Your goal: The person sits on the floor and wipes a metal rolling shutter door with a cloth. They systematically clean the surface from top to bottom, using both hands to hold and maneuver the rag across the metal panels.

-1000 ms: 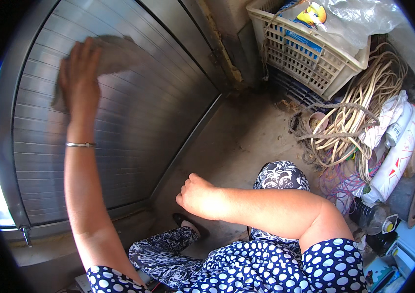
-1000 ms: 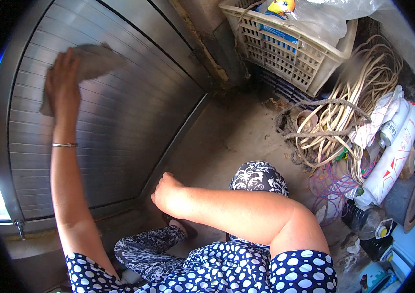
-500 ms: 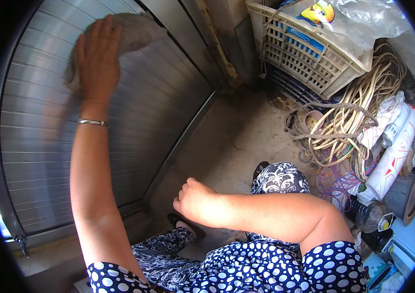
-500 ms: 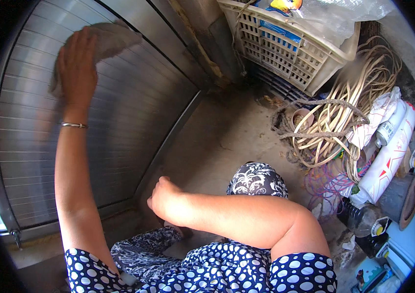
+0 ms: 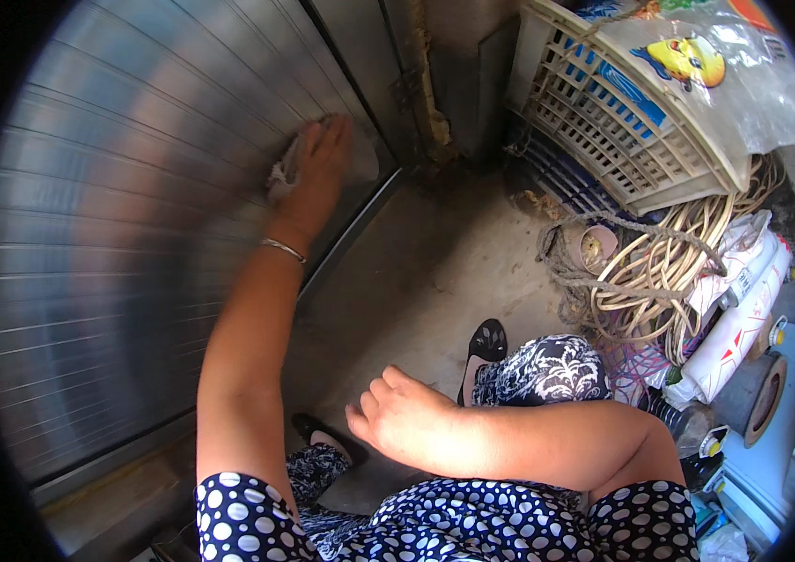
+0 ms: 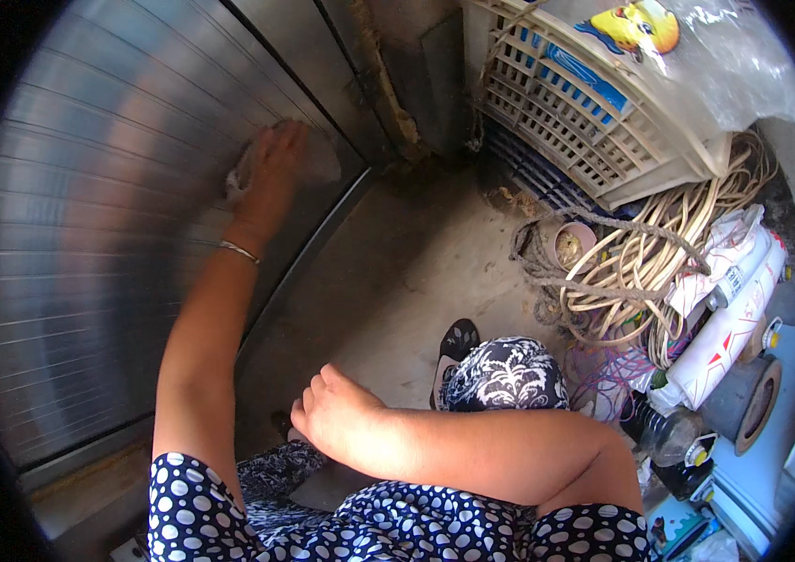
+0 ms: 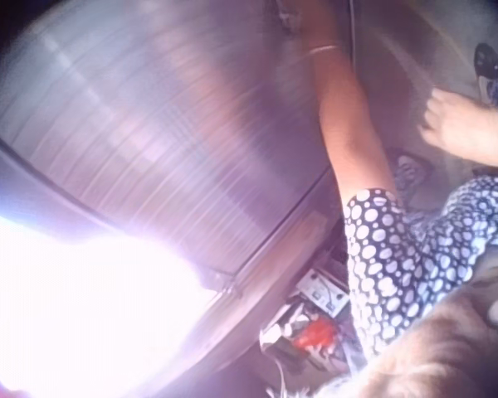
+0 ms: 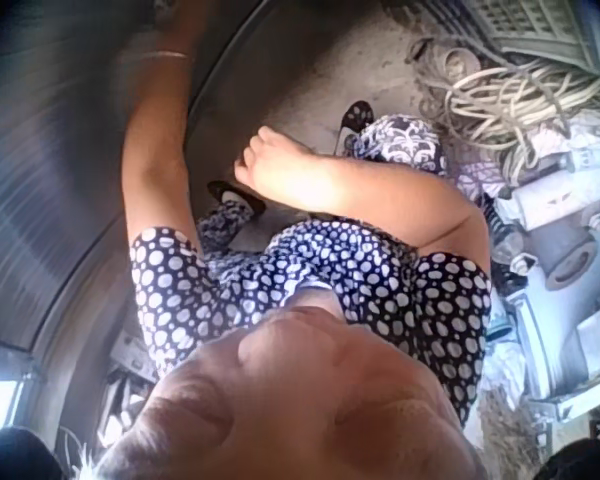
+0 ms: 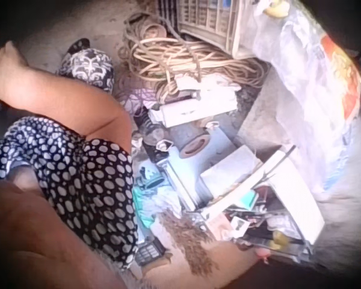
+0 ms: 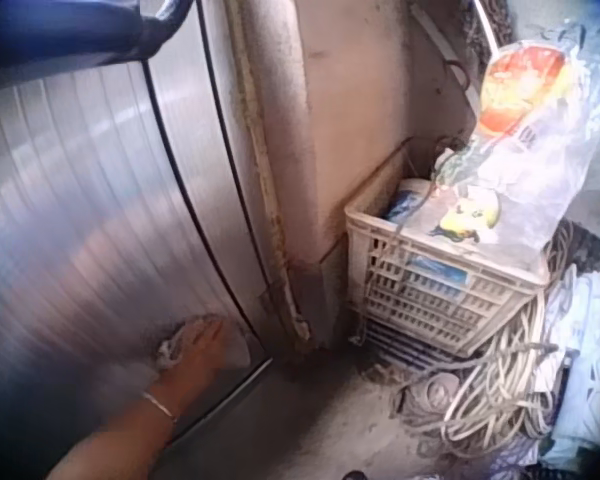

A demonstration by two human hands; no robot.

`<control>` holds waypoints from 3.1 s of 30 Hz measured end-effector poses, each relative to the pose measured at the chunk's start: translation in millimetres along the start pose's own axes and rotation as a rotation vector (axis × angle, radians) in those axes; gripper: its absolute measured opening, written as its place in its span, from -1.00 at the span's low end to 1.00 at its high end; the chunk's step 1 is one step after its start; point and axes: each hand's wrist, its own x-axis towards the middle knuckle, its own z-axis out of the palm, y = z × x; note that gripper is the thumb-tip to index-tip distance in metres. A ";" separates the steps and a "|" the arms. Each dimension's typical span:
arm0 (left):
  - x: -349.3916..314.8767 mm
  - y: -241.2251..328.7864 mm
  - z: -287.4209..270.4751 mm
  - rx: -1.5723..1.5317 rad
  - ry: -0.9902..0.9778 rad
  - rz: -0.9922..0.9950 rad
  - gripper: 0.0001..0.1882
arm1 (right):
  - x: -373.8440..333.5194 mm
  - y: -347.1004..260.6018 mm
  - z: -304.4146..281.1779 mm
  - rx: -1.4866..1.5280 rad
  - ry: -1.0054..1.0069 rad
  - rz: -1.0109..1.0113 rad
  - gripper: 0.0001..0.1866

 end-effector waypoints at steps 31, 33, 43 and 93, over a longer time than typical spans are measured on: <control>-389.1 -49.3 -8.5 -0.146 -0.452 -0.133 -0.42 | 48.2 -34.8 -5.3 -0.074 -0.248 -0.152 -0.62; -381.8 -93.0 -39.2 -0.182 -0.335 -0.304 -0.41 | 53.8 -39.1 -2.3 -0.082 -0.264 -0.148 -0.63; -309.3 -285.4 -137.0 0.001 0.508 -0.840 -0.28 | 64.6 -37.8 1.2 -0.106 -0.323 -0.090 -0.57; -271.8 -210.4 -119.1 -0.031 -0.017 -0.719 -0.32 | 54.7 -32.0 4.0 -0.116 -0.359 -0.064 -0.61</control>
